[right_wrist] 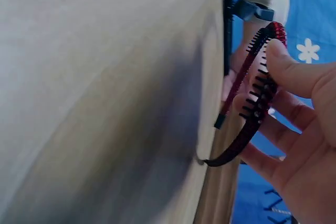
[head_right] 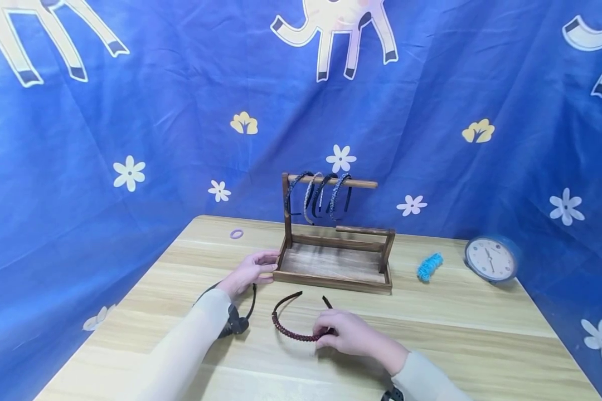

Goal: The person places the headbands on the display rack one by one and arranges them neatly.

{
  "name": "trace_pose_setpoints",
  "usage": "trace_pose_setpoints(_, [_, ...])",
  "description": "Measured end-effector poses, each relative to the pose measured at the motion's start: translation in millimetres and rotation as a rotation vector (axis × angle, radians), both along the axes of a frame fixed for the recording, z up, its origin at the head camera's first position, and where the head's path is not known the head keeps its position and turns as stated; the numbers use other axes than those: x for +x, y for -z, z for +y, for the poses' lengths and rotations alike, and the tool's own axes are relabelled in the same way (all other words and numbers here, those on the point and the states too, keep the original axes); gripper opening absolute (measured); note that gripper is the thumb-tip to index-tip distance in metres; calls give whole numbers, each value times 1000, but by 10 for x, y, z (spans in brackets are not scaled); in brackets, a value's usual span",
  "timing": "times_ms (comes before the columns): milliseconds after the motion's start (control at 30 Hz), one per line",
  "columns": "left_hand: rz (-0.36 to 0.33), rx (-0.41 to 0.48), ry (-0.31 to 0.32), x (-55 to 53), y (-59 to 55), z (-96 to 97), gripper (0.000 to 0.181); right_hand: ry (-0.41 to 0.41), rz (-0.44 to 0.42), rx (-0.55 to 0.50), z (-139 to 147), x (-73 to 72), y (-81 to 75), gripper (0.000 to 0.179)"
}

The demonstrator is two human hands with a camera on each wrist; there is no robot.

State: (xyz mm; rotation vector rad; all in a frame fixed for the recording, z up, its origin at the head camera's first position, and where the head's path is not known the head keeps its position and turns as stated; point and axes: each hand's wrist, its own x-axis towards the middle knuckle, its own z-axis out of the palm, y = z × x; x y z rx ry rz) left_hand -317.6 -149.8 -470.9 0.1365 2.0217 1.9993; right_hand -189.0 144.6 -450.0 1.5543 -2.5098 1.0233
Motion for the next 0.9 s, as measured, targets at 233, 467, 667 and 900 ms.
trace_pose_setpoints(233, [-1, -3, -15, 4, 0, 0, 47, 5, 13, -156, 160, 80, -130, 18])
trace_pose_setpoints(467, [-4, -1, -21, -3, 4, 5, 46, 113, -100, -222, 335, 127, -258, 17])
trace_pose_setpoints(667, [-13, 8, -23, -12, 4, 18, 46, 255, -227, -274, 514, 122, -327, 11])
trace_pose_setpoints(900, [-19, 1, -21, 0, -21, 14, 44, 354, -347, -334, 684, 88, -342, 14])
